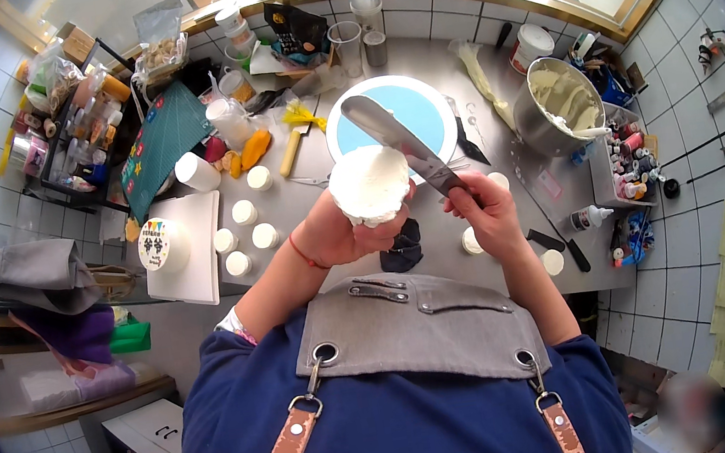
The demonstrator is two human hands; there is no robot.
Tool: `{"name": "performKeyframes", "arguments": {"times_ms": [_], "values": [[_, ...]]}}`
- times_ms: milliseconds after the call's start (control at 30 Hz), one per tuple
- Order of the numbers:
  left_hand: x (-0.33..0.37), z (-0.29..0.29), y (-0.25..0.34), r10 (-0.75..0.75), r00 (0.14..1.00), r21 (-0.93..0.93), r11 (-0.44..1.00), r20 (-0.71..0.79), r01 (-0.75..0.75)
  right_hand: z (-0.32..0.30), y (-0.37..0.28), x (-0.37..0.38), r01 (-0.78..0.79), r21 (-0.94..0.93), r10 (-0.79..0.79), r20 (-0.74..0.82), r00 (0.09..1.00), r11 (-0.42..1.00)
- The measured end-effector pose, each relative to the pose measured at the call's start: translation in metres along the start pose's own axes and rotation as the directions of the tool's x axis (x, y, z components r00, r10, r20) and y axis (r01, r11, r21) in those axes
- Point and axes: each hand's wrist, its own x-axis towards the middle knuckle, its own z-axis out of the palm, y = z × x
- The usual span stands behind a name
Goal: The person repeatedly scoops a white creamy substance from a large metal pot and fills small white paper cups. They use a metal spatula to smooth the top of the filling in each cup before placing it on the counter.
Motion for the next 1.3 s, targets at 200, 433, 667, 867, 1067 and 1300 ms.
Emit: {"name": "performKeyframes", "arguments": {"times_ms": [200,433,667,867,1067,1300], "values": [[0.003,-0.015,0.006,0.015,0.982,-0.042,0.999,0.186,-0.007,0.001,-0.001,-0.004,0.039,-0.026,-0.04,-0.041,0.998,0.999],[0.004,0.004,0.005,0.162,0.987,-0.15,0.976,0.01,-0.159,0.004,0.004,-0.006,0.045,-0.029,-0.048,-0.109,0.993,0.999],[0.003,0.005,0.004,0.244,0.97,-0.126,0.963,0.023,-0.239,0.004,0.005,-0.009,0.042,-0.025,-0.046,-0.152,0.987,0.999],[0.004,0.003,0.003,0.282,0.959,-0.154,0.949,0.03,-0.275,0.005,0.003,-0.01,0.039,-0.01,-0.04,-0.165,0.986,0.999],[0.005,0.002,0.002,0.364,0.931,-0.11,0.926,0.018,-0.36,0.005,0.004,-0.011,0.02,0.028,-0.015,-0.171,0.985,0.999],[0.009,0.001,0.005,0.432,0.901,-0.06,0.899,-0.033,-0.433,0.006,0.006,-0.013,-0.013,0.044,0.021,-0.181,0.983,0.999]]}}
